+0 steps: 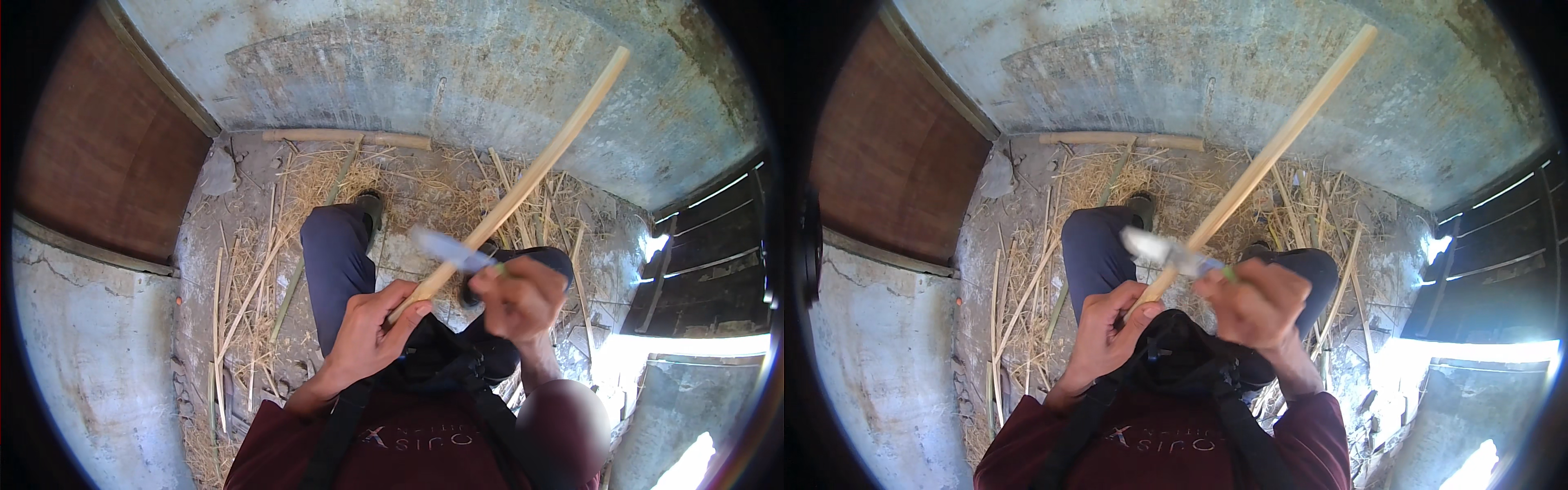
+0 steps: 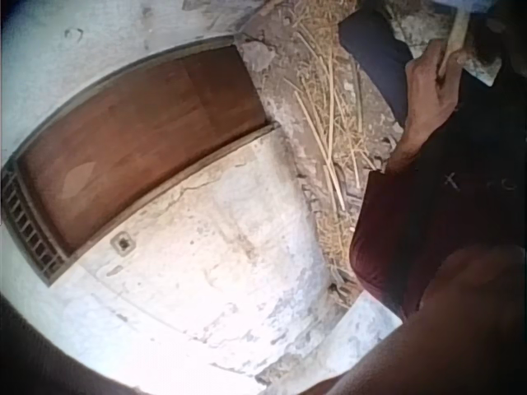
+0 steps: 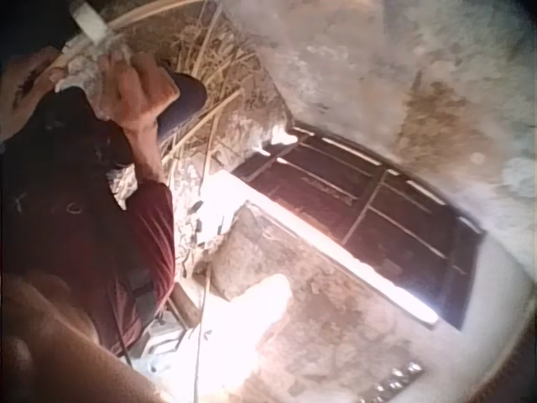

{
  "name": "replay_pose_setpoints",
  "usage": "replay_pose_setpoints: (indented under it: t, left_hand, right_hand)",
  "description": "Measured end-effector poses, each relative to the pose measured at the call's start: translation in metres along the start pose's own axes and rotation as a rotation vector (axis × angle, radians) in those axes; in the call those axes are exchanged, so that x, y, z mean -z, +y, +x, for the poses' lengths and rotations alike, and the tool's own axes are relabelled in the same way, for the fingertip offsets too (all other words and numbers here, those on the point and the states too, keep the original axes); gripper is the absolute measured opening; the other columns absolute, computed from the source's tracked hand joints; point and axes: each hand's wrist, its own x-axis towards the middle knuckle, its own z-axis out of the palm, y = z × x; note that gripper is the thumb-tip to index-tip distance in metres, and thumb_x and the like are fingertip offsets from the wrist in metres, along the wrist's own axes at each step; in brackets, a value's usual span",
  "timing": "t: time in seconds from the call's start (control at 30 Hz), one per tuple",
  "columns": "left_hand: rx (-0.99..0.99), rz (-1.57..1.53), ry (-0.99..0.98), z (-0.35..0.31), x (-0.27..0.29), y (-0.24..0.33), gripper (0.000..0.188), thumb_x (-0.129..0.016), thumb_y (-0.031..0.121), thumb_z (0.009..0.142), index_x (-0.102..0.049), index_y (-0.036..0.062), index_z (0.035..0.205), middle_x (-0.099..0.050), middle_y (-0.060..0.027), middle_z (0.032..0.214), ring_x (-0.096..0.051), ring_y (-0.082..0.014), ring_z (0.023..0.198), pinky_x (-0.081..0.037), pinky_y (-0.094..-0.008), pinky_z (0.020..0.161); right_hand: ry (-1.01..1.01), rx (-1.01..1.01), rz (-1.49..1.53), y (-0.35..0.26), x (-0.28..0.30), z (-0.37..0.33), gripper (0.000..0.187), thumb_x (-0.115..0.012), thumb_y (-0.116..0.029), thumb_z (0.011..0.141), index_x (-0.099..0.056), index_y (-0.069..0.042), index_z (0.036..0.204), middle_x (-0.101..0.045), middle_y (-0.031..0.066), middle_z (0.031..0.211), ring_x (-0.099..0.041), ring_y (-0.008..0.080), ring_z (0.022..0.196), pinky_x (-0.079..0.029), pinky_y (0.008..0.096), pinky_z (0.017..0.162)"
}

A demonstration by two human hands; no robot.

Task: The person peels shavings from a long wooden dowel using a knife, working along the length of the wood while sitting on the floor.

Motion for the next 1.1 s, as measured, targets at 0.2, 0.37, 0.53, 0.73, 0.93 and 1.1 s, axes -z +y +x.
replay_pose_setpoints:
  t: [0.2,0.37,0.53,0.73,0.93,1.1]
  left_hand:
    - [0.046,0.007,0.010,-0.008,0.001,-0.006,0.013,-0.074,0.010,0.105,-0.071,-0.0013,0.101,-0.055,0.0003,0.062,-0.038,-0.0023,0.056,-0.026,-0.0278,0.051]
    - [0.008,-0.011,0.056,-0.005,-0.003,-0.008,0.013,-0.075,0.009,0.105,-0.070,-0.0018,0.101,-0.058,0.0022,0.062,-0.040,-0.0019,0.056,-0.027,-0.0271,0.050]
    - [0.016,-0.016,0.022,-0.004,-0.003,-0.009,0.018,-0.076,0.014,0.105,-0.071,-0.0011,0.113,-0.064,-0.0079,0.070,-0.052,-0.0104,0.056,-0.039,-0.0311,0.052]
    - [-0.004,-0.011,-0.019,-0.005,0.002,-0.008,0.019,-0.077,0.012,0.103,-0.073,-0.0015,0.115,-0.065,-0.0059,0.070,-0.049,-0.0066,0.053,-0.034,-0.0291,0.049]
    - [-0.049,-0.017,-0.001,-0.006,0.002,-0.012,0.015,-0.078,0.012,0.102,-0.073,-0.0011,0.108,-0.060,-0.0039,0.066,-0.043,-0.0058,0.051,-0.030,-0.0290,0.047]
    - [-0.030,0.018,-0.023,-0.010,0.008,-0.009,0.015,-0.079,0.012,0.102,-0.073,-0.0006,0.105,-0.056,-0.0024,0.064,-0.040,-0.0063,0.050,-0.028,-0.0296,0.047]
  right_hand:
    - [0.020,-0.296,0.255,0.025,0.001,0.000,0.025,-0.094,-0.009,0.079,-0.070,-0.004,0.079,-0.065,0.0078,0.066,-0.059,0.0176,0.048,-0.041,0.0320,0.043]
    - [-0.088,-0.237,0.368,0.008,-0.005,-0.004,0.023,-0.095,-0.012,0.079,-0.073,-0.009,0.080,-0.061,0.0039,0.066,-0.055,0.0165,0.046,-0.038,0.0333,0.043]
    - [-0.185,-0.161,0.384,-0.009,-0.008,-0.009,0.022,-0.097,-0.019,0.076,-0.079,-0.013,0.088,-0.059,-0.0015,0.067,-0.050,0.0153,0.045,-0.036,0.0320,0.043]
    - [-0.149,-0.094,0.347,-0.005,-0.003,-0.007,0.031,-0.098,-0.022,0.075,-0.080,-0.015,0.099,-0.061,-0.0026,0.070,-0.051,0.0124,0.047,-0.036,0.0298,0.043]
    - [-0.102,-0.049,0.293,-0.005,0.001,-0.003,0.031,-0.098,-0.021,0.076,-0.077,-0.015,0.099,-0.061,-0.0015,0.069,-0.051,0.0121,0.047,-0.036,0.0296,0.043]
    - [0.016,-0.086,0.224,0.012,0.005,0.001,0.027,-0.098,-0.019,0.075,-0.075,-0.011,0.086,-0.061,0.0019,0.067,-0.052,0.0149,0.047,-0.037,0.0310,0.043]
